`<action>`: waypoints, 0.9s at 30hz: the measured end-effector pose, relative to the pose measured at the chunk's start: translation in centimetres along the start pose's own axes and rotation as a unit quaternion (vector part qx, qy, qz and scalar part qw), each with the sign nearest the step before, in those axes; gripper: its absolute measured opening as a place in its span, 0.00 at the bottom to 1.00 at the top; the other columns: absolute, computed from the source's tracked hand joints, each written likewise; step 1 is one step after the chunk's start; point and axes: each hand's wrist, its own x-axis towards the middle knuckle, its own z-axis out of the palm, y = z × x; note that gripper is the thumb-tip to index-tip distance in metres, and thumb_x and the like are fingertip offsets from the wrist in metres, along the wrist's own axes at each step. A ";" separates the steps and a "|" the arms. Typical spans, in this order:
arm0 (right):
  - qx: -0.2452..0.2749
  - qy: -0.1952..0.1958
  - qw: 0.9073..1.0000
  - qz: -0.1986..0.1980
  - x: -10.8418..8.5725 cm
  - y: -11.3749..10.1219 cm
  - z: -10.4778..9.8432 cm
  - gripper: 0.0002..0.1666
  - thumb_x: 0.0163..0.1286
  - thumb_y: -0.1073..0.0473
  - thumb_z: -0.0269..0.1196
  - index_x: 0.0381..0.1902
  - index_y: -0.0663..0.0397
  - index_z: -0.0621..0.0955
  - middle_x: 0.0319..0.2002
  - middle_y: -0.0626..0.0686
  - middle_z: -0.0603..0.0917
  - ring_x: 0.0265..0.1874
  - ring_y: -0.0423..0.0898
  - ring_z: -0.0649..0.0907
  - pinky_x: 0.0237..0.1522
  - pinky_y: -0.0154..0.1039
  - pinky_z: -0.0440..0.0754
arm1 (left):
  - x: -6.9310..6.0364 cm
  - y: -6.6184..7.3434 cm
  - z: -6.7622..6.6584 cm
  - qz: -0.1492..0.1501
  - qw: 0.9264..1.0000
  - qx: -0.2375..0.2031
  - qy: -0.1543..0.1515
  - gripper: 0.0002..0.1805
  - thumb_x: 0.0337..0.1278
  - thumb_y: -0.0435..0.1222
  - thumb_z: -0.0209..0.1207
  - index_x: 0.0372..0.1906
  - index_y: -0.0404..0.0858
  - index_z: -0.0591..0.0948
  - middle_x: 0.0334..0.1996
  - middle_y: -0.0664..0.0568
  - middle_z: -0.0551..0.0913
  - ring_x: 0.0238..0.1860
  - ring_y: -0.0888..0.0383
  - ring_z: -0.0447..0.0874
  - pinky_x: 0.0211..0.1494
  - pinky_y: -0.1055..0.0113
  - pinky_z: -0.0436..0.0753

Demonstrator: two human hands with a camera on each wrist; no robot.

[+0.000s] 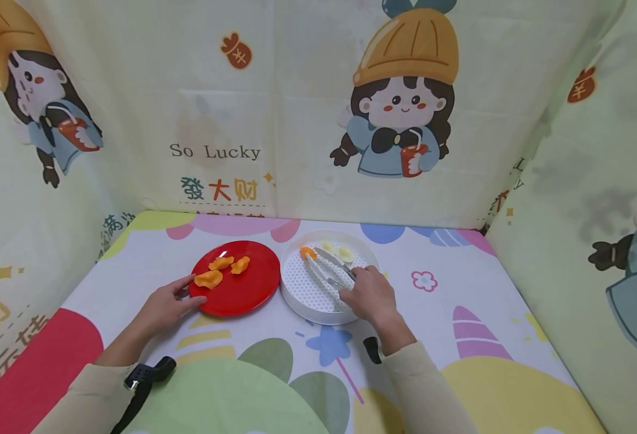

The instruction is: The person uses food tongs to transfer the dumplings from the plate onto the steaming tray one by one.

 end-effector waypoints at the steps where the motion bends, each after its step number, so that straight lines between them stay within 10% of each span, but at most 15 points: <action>1: 0.000 0.001 1.000 0.000 0.0 0.0 0.0 0.34 0.62 0.51 0.66 0.62 0.66 0.78 0.51 0.65 0.79 0.44 0.57 0.79 0.51 0.57 0.80 | 0.0 0.0 0.0 0.000 1.000 0.000 -0.001 0.49 0.57 0.48 0.70 0.77 0.33 0.60 0.66 0.28 0.67 0.65 0.32 0.64 0.48 0.51 0.86; 27: 0.034 -0.011 0.997 -0.068 -0.2 -5.2 0.4 0.34 0.60 0.49 0.68 0.61 0.61 0.80 0.54 0.59 0.81 0.50 0.54 0.79 0.53 0.54 0.80 | 0.1 -0.1 0.0 0.003 1.000 0.004 0.000 0.49 0.56 0.49 0.69 0.77 0.34 0.60 0.65 0.27 0.68 0.65 0.32 0.64 0.50 0.50 0.85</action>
